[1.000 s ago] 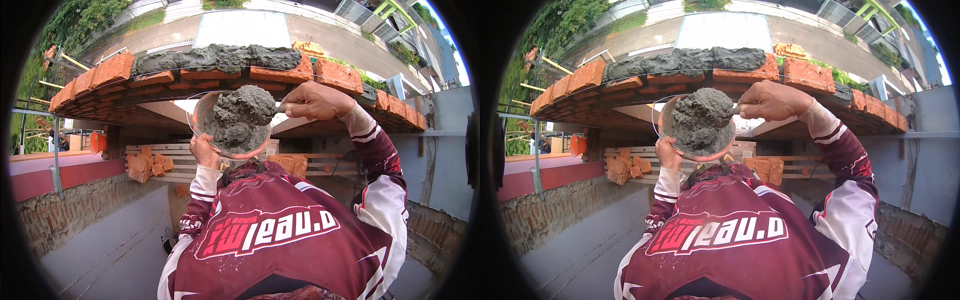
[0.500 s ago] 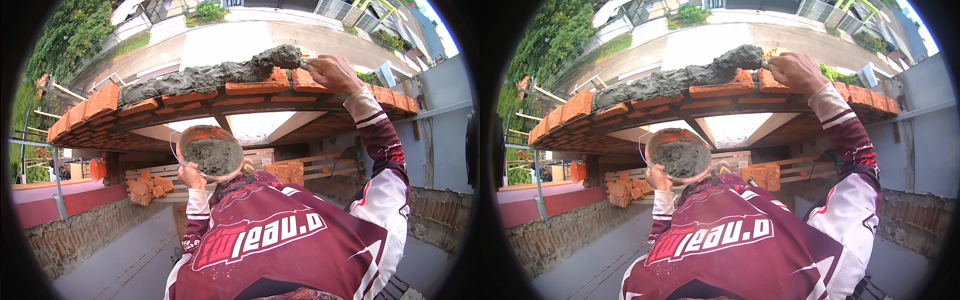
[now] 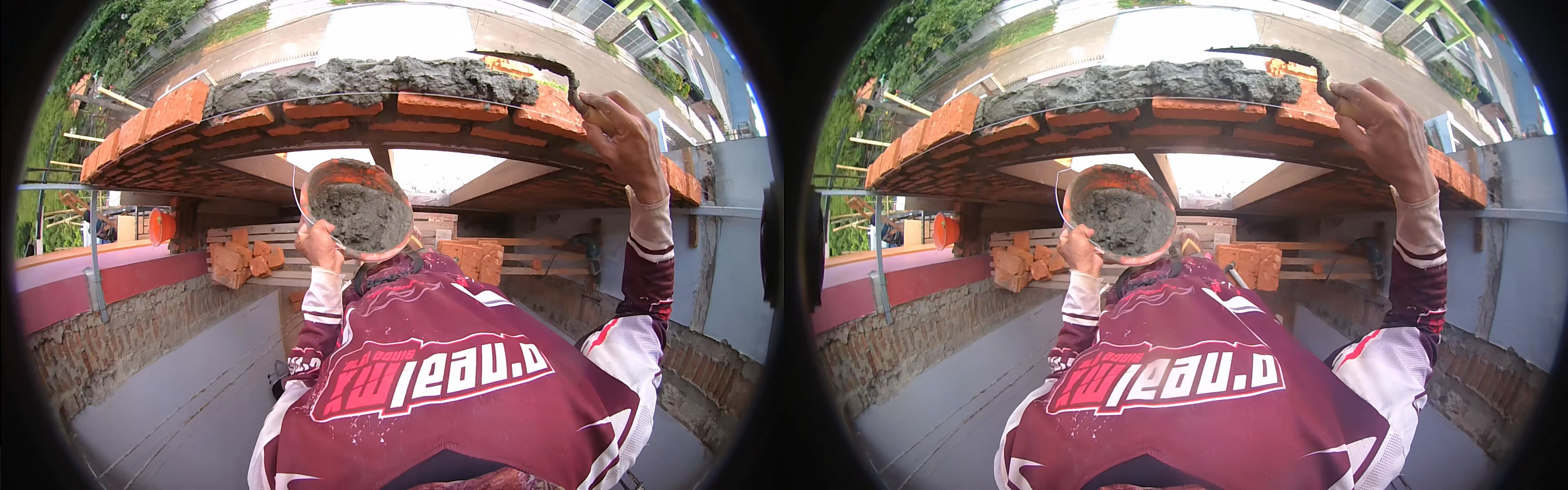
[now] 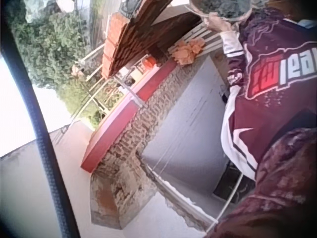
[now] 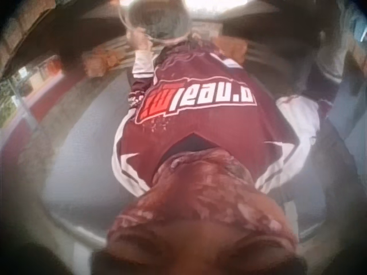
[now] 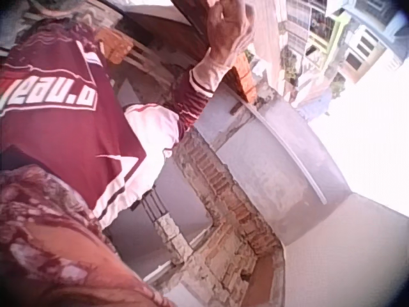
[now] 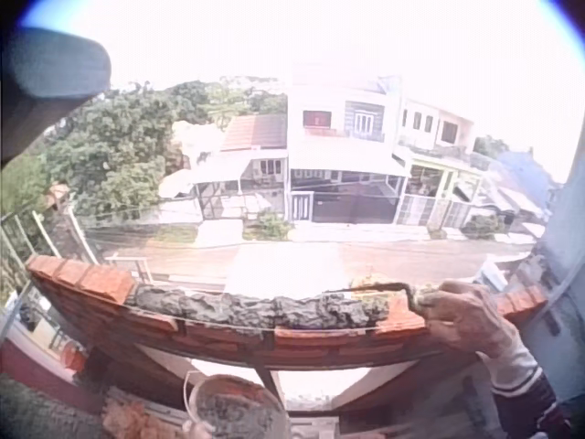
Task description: The person places red bricks onto a wooden support structure and uses a trowel to apply mortar between them. The person repeatedly scoops mortar from a bucket and spreads it along the brick joints while standing on scaffolding.
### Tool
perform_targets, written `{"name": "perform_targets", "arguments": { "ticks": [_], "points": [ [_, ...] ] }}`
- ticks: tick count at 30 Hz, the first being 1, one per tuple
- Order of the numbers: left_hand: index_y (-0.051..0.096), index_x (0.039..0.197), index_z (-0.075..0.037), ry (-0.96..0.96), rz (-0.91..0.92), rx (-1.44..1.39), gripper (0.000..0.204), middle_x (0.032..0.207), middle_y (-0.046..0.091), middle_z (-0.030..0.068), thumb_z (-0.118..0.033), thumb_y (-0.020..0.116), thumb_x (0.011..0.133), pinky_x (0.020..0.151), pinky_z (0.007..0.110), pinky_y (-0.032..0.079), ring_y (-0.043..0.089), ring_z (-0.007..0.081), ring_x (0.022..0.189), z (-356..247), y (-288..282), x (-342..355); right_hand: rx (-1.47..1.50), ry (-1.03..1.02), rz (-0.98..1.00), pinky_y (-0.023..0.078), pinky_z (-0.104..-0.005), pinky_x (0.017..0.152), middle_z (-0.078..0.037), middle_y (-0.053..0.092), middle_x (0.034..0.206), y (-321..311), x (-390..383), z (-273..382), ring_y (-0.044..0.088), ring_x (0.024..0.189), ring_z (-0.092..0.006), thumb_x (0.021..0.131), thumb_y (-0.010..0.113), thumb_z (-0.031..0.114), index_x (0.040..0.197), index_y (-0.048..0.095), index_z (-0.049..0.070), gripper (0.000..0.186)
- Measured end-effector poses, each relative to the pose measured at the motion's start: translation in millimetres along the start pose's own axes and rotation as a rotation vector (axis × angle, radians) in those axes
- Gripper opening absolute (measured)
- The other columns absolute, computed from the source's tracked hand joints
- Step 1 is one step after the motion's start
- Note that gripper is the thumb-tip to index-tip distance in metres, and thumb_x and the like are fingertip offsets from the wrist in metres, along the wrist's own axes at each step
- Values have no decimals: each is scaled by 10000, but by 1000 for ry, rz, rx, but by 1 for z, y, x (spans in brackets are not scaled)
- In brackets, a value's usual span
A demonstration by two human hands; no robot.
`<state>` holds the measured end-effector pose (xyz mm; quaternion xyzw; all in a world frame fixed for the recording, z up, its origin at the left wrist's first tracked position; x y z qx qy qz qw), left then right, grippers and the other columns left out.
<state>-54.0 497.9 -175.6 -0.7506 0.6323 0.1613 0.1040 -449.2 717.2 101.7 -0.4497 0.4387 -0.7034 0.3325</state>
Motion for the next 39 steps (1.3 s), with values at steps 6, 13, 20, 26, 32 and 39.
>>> {"name": "perform_targets", "arguments": {
  "ticks": [6,13,20,26,32,39],
  "points": [
    [686,1118,116,59,243,5,486,1222,656,99,83,547,653,817,270,505,655,168,956,-3,10,4,50,-256,517,544,-494,624,-170,680,764,119,-29,97,686,703,-387,924,563,227,945,669,36,219],
    [705,987,102,392,265,32,394,1254,673,79,90,537,632,800,267,511,660,151,971,-11,32,-5,187,-179,1006,582,-471,759,-272,719,862,279,-46,153,736,849,-391,864,578,181,899,726,-52,278],
    [705,986,112,189,362,55,380,1251,670,69,85,546,641,730,276,504,636,117,904,-16,0,24,445,-99,952,545,-456,820,-156,730,942,288,-71,177,705,917,-355,925,570,225,977,693,-3,264],
    [708,962,115,237,367,7,364,1293,649,114,85,545,638,736,265,495,639,135,923,-11,0,30,0,-395,569,548,-465,719,-107,653,918,260,-54,165,693,849,-288,908,586,180,1116,673,137,230],
    [700,941,119,290,381,-5,336,1298,652,95,74,551,643,714,244,492,644,126,904,-20,16,23,25,-237,674,579,-461,641,-240,709,839,294,-25,158,732,767,-371,865,591,199,868,703,7,222],
    [683,908,142,240,365,-11,306,1333,634,110,66,554,641,682,242,485,639,132,873,-20,15,21,397,-174,1011,535,-536,877,-278,705,899,328,-61,163,681,918,-475,910,517,266,912,719,-11,342]
  ]
}}
Point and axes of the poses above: each hand's wrist, its own x-axis towards the middle knuckle, its own y-axis out of the palm, z = x × y, the point moved 1 cm from there along x, towards the middle knuckle
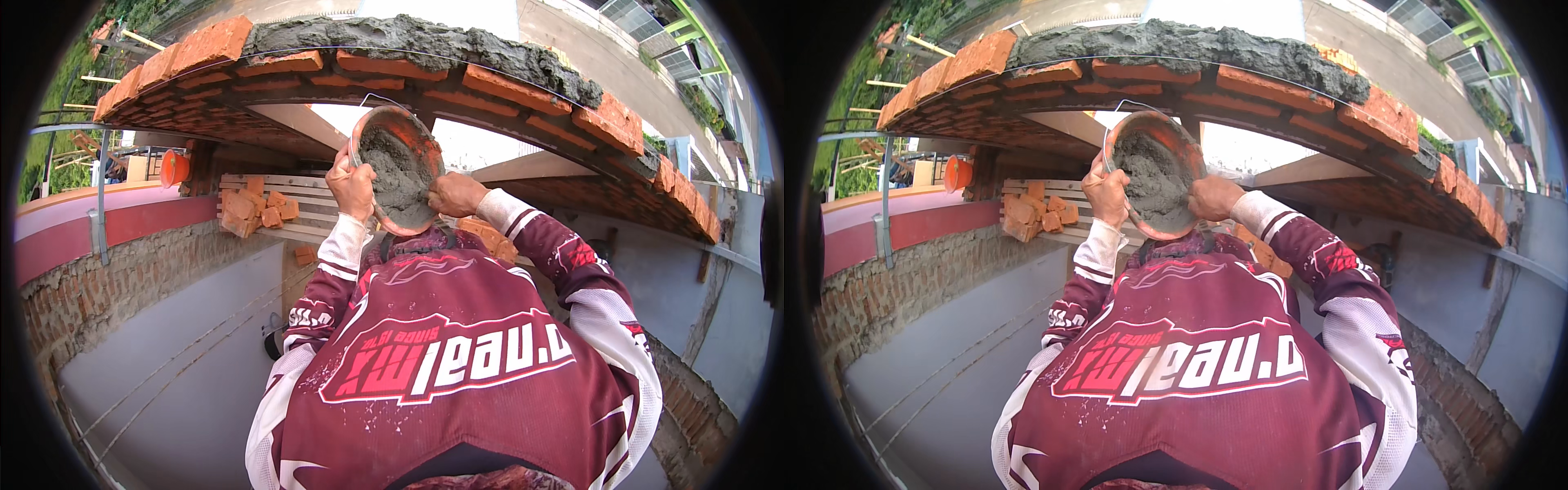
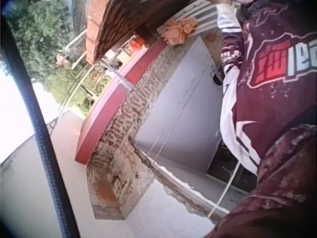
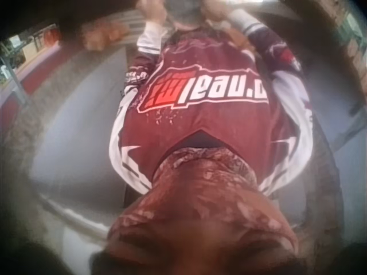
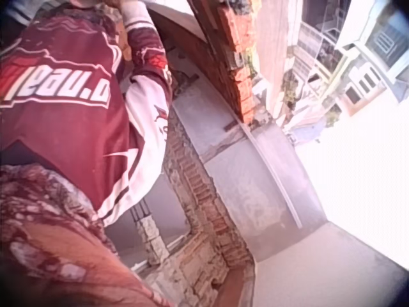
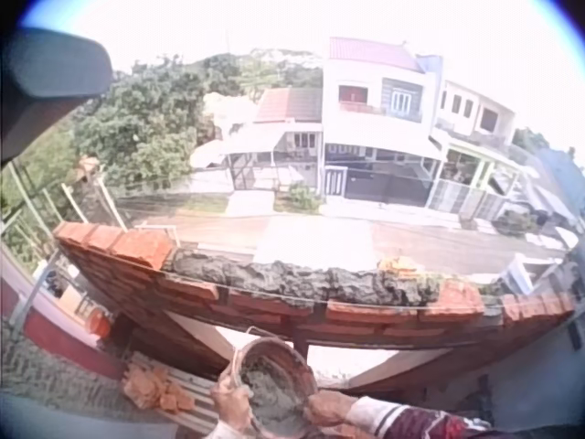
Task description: The person places red bricks onto a wooden support structure and uses a trowel to apply mortar between them. The person repeatedly scoops mortar from a bucket and spreads it along the brick joints while standing on scaffolding.
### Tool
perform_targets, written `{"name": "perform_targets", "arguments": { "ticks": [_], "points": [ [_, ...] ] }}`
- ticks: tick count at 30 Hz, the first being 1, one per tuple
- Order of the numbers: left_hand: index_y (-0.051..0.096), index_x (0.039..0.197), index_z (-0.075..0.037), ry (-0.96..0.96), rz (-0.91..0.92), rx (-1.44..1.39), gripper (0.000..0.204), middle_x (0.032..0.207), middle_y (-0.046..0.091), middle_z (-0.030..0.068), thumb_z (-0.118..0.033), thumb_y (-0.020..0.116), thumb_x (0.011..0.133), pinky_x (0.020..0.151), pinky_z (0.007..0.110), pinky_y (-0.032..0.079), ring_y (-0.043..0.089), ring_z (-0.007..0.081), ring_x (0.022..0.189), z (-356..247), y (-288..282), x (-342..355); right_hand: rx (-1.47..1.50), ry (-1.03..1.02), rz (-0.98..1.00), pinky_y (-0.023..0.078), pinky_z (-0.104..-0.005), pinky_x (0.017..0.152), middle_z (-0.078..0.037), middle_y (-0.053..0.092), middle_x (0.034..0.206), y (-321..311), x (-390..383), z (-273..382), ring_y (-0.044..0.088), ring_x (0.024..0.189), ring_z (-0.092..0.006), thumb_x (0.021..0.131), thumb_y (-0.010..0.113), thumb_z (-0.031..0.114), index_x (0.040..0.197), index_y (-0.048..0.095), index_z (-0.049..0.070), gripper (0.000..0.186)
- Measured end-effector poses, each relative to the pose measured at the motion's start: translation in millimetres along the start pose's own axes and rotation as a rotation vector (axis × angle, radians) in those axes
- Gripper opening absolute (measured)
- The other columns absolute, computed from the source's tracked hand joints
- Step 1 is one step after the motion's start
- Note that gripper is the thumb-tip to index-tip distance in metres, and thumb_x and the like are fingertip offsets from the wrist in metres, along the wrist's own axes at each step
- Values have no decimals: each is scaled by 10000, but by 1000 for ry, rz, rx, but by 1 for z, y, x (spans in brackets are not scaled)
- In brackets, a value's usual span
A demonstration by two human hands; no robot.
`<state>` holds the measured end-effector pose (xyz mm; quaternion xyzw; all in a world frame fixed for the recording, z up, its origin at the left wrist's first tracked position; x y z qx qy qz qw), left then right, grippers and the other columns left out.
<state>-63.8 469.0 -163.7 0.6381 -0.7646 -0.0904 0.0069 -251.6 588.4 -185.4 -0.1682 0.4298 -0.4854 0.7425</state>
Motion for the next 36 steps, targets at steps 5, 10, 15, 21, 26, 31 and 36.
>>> {"name": "perform_targets", "arguments": {
  "ticks": [5,10,15,21,26,31,36],
  "points": [
    [695,942,138,-60,21,-18,340,1325,627,114,83,544,643,671,254,485,620,117,863,12,-9,-2,85,-43,118,530,-530,838,-287,693,897,6,-10,18,683,902,-461,904,579,284,955,691,-19,327],
    [657,1184,117,-97,55,-34,535,1093,661,52,112,514,668,702,215,478,588,88,807,9,-20,1,209,-70,84,519,-538,846,-306,684,857,-3,-19,35,680,874,-478,885,550,272,920,700,-38,346],
    [673,1225,62,-226,-14,-127,557,902,648,16,103,517,692,599,219,443,543,67,689,-3,-22,-2,285,-80,119,530,-477,784,-233,694,801,-30,-31,27,700,819,-382,871,591,262,902,695,-29,310],
    [683,1167,59,-306,-67,-219,496,740,560,-23,90,514,701,412,224,360,451,69,494,0,-2,-1,368,0,151,514,-419,712,-150,686,756,-63,-60,11,681,747,-262,876,629,270,906,711,-11,294],
    [661,1035,44,-372,-87,-252,384,837,592,19,70,507,684,591,272,485,568,146,642,-2,4,-10,240,-31,52,530,-429,727,-167,715,785,-103,-91,7,699,769,-303,896,639,290,984,739,3,317],
    [548,784,-21,-429,-162,-113,129,746,536,16,57,521,684,546,290,471,545,154,574,1,3,-17,234,-32,-75,542,-419,708,-189,731,852,-178,-146,15,708,772,-308,908,632,299,1058,726,-28,372],
    [561,838,4,-421,-248,-59,139,703,497,58,-9,549,700,325,335,420,452,194,373,13,-3,-20,331,104,-265,489,-260,543,-23,657,743,-255,-210,16,594,618,-90,921,661,228,1144,711,-30,345]
  ]
}}
Point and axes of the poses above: each hand's wrist, its own x-axis towards the middle knuckle, its own y-axis out of the palm, z = x × y, the point moved 1 cm from there along x, towards the middle knuckle
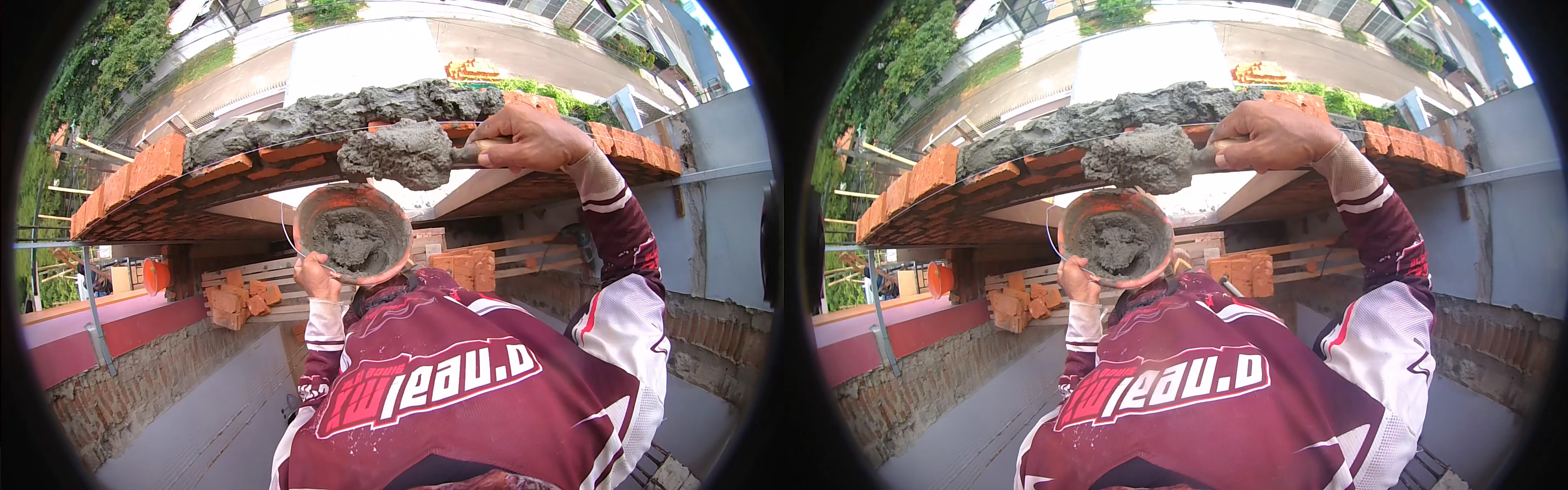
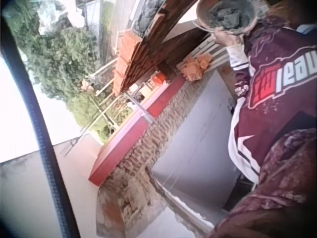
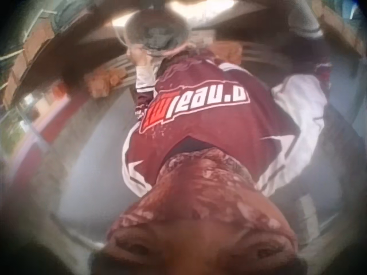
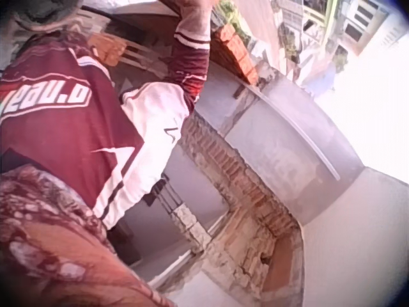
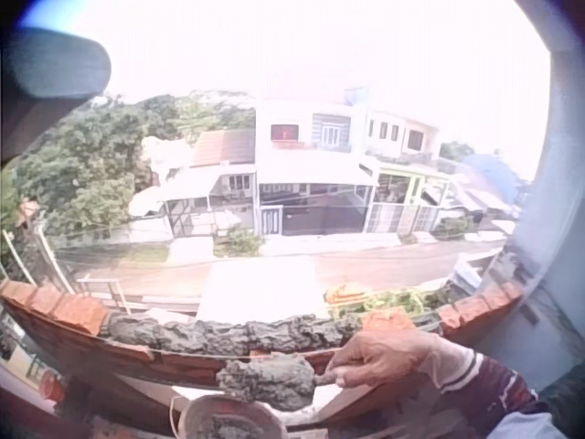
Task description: The person places red bricks onto a wooden support structure and uses a trowel to apply mortar between them. The person repeatedly scoops mortar from a bucket and spreads it along the brick joints while standing on scaffolding.
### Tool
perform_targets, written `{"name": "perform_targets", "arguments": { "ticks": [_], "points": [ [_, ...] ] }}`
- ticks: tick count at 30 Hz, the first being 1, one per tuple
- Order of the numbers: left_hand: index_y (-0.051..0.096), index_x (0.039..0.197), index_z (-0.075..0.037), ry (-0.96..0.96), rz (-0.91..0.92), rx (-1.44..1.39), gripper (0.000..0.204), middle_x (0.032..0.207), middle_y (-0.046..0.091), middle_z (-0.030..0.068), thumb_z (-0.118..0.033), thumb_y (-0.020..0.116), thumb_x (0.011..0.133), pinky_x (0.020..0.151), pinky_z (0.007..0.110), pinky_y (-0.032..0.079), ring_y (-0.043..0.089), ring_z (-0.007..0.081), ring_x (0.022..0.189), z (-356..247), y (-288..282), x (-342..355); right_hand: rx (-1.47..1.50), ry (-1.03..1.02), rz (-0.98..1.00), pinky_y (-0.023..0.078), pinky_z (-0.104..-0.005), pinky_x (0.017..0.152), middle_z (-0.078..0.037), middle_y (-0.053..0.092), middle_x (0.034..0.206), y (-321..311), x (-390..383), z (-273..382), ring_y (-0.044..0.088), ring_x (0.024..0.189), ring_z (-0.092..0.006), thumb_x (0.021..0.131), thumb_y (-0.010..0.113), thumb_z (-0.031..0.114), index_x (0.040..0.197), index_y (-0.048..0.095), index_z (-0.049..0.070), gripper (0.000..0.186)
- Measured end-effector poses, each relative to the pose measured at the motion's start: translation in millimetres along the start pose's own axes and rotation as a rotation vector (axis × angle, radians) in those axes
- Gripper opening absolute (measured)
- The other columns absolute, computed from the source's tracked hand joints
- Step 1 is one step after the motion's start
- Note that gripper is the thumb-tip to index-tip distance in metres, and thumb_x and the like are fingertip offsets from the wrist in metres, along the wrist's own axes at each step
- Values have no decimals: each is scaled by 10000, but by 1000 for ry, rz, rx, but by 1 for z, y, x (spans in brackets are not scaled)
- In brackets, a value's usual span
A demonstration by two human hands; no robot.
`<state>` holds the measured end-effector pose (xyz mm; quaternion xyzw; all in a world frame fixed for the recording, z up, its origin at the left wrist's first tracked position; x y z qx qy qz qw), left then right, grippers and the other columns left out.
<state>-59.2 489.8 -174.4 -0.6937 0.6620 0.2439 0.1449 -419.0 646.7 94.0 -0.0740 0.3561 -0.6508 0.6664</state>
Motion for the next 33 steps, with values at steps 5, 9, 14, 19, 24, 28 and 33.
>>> {"name": "perform_targets", "arguments": {
  "ticks": [5,9,14,19,24,28,33],
  "points": [
    [566,834,-17,57,-92,11,190,769,543,34,29,552,650,363,298,412,510,191,464,8,-18,4,-118,48,-276,465,-269,528,-5,595,675,-65,-27,-22,558,575,-84,901,623,287,986,739,-29,347],
    [566,834,1,65,-187,-10,189,843,574,58,9,566,646,535,323,477,584,214,667,13,-35,15,-528,100,-419,494,-367,570,-126,621,652,-84,-30,-78,590,559,-221,855,619,270,1072,741,-11,376],
    [551,811,8,91,-277,8,169,859,563,80,-12,572,645,651,369,484,589,232,744,13,-55,22,-856,64,-636,521,-478,696,-130,690,841,-76,-57,-144,673,781,-343,838,629,229,955,743,107,204],
    [547,750,21,169,-245,228,129,826,538,82,-36,581,639,685,384,469,568,241,738,22,-75,29,-1028,126,-661,518,-438,827,-72,665,953,-83,-94,-167,674,898,-306,862,640,216,996,719,139,174],
    [569,750,35,293,-151,371,150,825,550,77,-53,583,629,683,385,474,571,243,739,33,-88,35,-1096,263,-628,522,-454,807,-78,642,946,-94,-108,-152,671,935,-309,869,626,197,1035,705,144,191],
    [570,753,29,76,-304,89,139,841,562,73,-35,571,630,664,379,463,560,222,730,35,-81,34,-998,324,-619,531,-463,785,-94,652,969,-96,-98,-118,672,914,-331,886,609,209,1007,688,119,170],
    [553,787,6,83,-339,47,173,853,554,74,-14,580,617,662,368,453,558,224,743,26,-75,24,-1025,476,-462,542,-497,774,-186,707,966,-93,-40,-77,695,910,-375,893,589,206,1000,695,61,210]
  ]
}}
Point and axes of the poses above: each hand's wrist, its own x-axis towards the middle knuckle, its own y-axis out of the palm, z = x × y, the point moved 1 cm from there along x, towards the middle knuckle
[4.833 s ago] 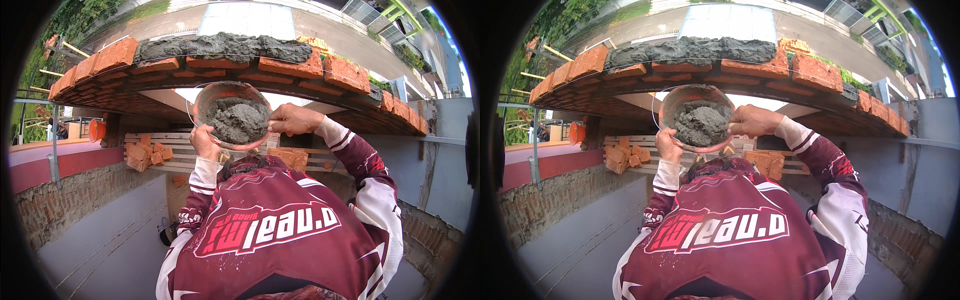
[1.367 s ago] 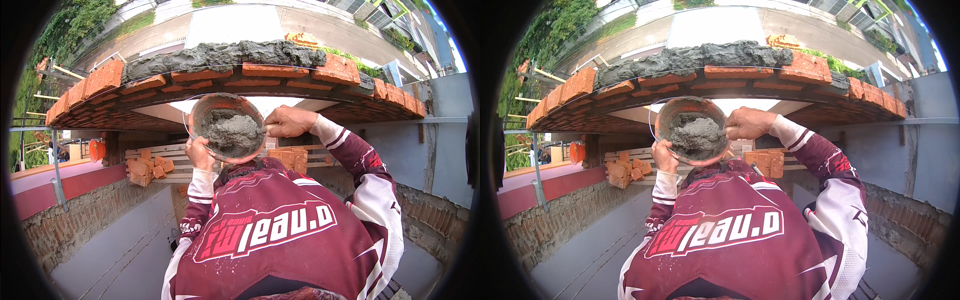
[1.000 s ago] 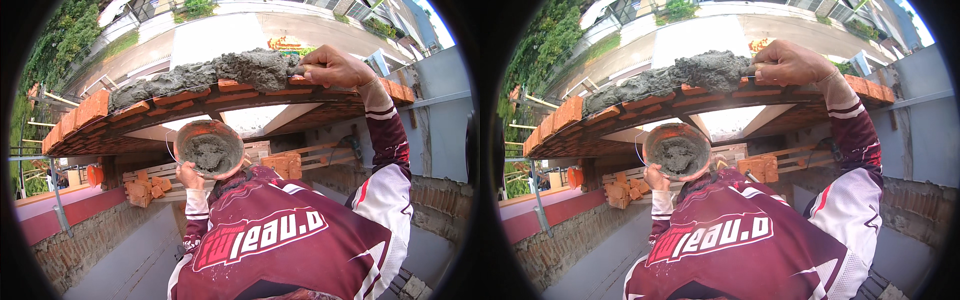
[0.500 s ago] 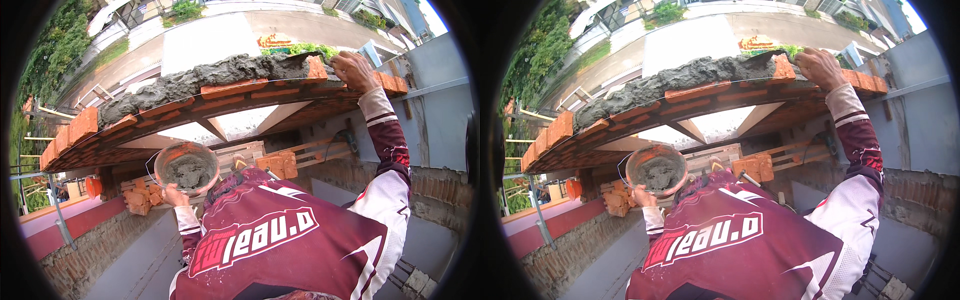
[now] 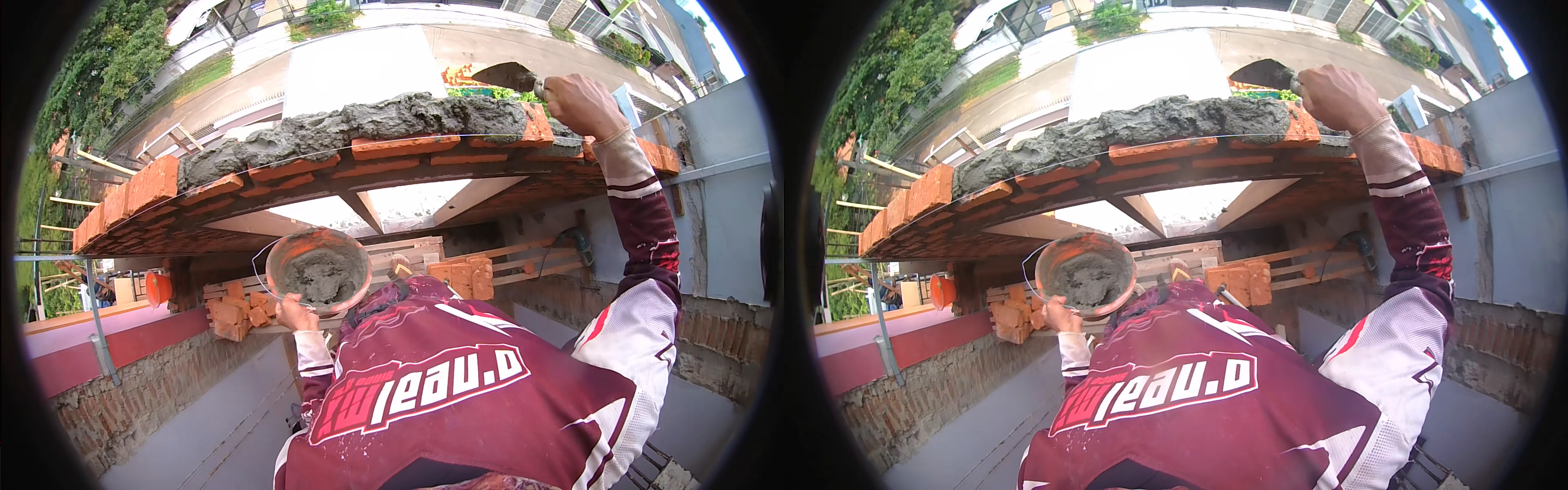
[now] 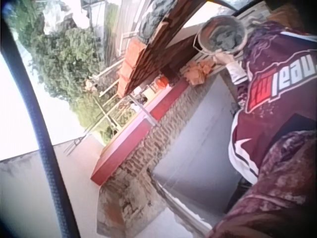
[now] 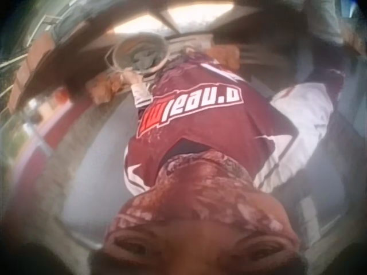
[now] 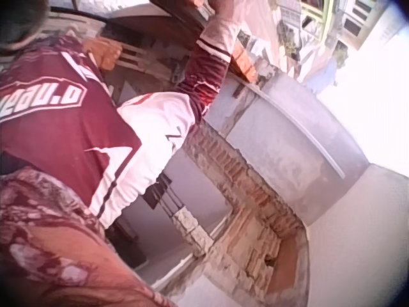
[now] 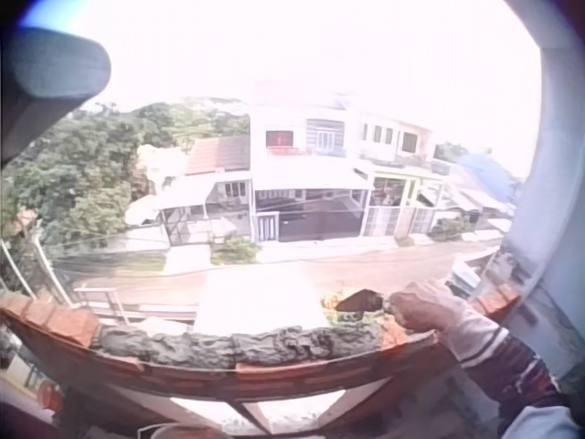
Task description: The person places red bricks onto a wooden support structure and uses a trowel to apply mortar between them. The person repeatedly scoops mortar from a bucket and spreads it along the brick joints while standing on scaffolding.
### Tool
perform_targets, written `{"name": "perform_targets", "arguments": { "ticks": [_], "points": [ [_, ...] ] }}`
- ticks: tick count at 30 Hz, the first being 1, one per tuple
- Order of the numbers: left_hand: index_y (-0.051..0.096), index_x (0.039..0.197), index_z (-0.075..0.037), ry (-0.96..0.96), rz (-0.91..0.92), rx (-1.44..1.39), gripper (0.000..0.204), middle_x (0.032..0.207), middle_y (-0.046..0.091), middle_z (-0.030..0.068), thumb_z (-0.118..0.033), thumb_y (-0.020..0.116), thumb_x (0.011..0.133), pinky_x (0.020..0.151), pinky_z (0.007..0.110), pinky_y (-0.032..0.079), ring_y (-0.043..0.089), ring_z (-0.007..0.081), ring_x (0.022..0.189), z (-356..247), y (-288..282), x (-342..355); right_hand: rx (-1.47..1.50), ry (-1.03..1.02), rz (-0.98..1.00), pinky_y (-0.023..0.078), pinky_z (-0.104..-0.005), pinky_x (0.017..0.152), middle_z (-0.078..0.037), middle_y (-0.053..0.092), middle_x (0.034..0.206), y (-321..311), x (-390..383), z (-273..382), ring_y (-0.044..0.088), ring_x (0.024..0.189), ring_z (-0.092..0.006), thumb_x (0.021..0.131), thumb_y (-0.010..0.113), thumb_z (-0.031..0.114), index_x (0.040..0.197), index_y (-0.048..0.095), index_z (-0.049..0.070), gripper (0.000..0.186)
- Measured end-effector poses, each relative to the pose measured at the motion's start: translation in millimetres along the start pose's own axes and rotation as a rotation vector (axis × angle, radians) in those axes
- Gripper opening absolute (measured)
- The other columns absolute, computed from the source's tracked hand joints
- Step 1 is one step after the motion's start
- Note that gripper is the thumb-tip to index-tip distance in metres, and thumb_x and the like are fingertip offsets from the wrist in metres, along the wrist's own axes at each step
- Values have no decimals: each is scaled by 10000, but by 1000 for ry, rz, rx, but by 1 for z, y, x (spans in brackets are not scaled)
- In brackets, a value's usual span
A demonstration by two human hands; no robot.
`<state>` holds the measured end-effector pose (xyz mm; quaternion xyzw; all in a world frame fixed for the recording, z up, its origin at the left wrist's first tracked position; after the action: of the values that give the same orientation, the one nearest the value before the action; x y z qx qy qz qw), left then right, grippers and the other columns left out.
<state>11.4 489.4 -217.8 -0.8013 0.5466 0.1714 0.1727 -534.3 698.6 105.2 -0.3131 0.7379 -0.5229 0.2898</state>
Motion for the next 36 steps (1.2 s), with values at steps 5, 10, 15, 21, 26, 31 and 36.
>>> {"name": "perform_targets", "arguments": {
  "ticks": [5,10,15,21,26,31,36],
  "points": [
    [556,856,6,-20,-54,-48,223,886,537,75,-13,573,635,655,372,452,560,226,770,-9,-6,-4,-208,-284,-26,588,-417,678,-164,747,856,-1,36,81,747,802,-306,851,605,89,824,751,51,153],
    [558,885,17,-16,-115,-59,249,887,538,86,-26,583,641,613,391,453,561,245,735,-19,-14,-6,-78,-492,-85,602,-392,679,-161,750,839,-22,58,171,755,790,-291,861,617,91,818,756,53,151],
    [571,873,33,-49,-128,-74,242,861,555,113,-49,589,645,561,398,449,566,265,657,-21,-26,20,39,-604,-245,600,-396,623,-160,739,778,-41,52,243,750,717,-314,843,629,86,803,746,36,134],
    [580,810,49,-72,-156,-35,199,820,578,125,-37,591,630,501,398,437,557,265,592,-31,-56,70,342,-367,-395,539,-482,660,-206,713,798,-52,51,237,711,756,-383,895,607,188,916,681,20,185],
    [583,782,45,-4,-137,-73,164,768,585,116,-28,591,635,442,364,417,552,246,547,-56,-68,99,544,-441,-208,493,-498,781,-224,699,873,-73,60,232,673,871,-395,898,620,289,1000,631,43,266],
    [597,842,42,-38,-90,-50,216,867,601,99,-9,579,632,541,389,464,601,243,696,-71,-92,133,380,-557,-39,514,-465,788,-179,721,914,-95,84,288,688,889,-361,890,635,296,1030,685,48,289],
    [623,884,48,31,-137,-94,226,836,616,83,2,566,669,431,350,432,589,215,625,-71,-112,164,247,-630,-92,531,-469,830,-186,731,942,-125,102,369,697,928,-364,918,587,289,1036,727,31,316]
  ]
}}
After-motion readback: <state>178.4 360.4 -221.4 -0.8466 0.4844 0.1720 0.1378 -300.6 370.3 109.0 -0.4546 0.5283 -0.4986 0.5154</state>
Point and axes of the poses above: each hand's wrist, its own x-axis towards the middle knuckle, its own y-axis out of the palm, z = x × y, the point moved 1 cm from there along x, towards the middle knuckle
